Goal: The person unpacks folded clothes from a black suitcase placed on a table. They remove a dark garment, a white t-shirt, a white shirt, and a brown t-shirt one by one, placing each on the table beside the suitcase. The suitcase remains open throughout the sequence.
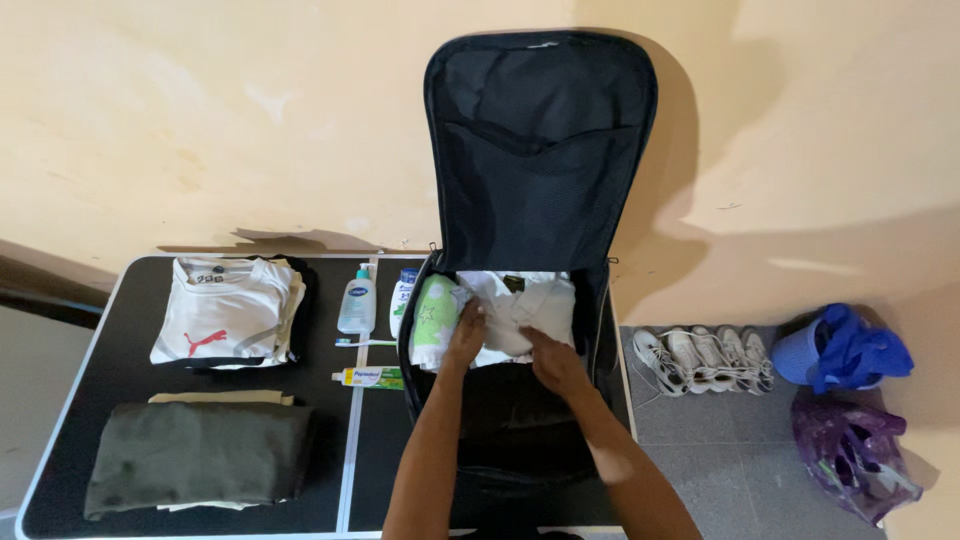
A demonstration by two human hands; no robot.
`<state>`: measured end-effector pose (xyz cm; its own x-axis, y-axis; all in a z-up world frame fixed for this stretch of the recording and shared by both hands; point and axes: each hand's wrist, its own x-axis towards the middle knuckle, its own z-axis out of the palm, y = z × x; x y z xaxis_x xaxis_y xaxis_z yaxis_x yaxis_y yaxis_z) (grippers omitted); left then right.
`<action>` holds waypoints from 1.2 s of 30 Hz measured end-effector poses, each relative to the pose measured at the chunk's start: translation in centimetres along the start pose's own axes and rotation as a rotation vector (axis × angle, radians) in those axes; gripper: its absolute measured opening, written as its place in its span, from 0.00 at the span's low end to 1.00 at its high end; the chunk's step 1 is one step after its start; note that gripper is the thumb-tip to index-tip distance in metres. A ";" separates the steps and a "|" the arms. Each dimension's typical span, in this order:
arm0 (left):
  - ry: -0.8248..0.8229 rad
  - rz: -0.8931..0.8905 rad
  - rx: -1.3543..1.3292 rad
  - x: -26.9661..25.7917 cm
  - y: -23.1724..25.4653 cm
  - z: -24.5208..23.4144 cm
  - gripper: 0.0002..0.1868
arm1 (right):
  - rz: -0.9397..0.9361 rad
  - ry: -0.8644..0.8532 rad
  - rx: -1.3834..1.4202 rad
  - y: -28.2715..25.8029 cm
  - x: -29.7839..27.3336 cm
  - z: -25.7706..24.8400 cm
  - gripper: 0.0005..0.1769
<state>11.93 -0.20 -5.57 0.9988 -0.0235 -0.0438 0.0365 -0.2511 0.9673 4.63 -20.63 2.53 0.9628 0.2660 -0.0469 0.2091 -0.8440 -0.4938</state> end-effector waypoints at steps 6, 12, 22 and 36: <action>-0.011 -0.046 0.012 -0.3 0.6 0.4 0.29 | -0.223 0.014 -0.223 -4.5 -0.7 -2.2 0.42; -0.040 -0.031 0.036 0.7 -1.1 0.6 0.27 | -0.203 -0.085 -0.432 -5.9 0.7 -0.7 0.41; 0.073 0.114 -0.002 0.7 -0.1 0.3 0.26 | 0.090 0.095 0.369 2.4 1.8 2.4 0.30; 0.173 -0.268 -1.229 -1.9 3.1 3.9 0.29 | 0.020 0.231 0.680 0.8 -1.3 0.4 0.29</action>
<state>10.01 -4.69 -3.44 0.9432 0.0379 -0.3301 0.1522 0.8339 0.5305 3.51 -21.47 1.86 0.9927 0.0846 0.0860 0.1105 -0.3511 -0.9298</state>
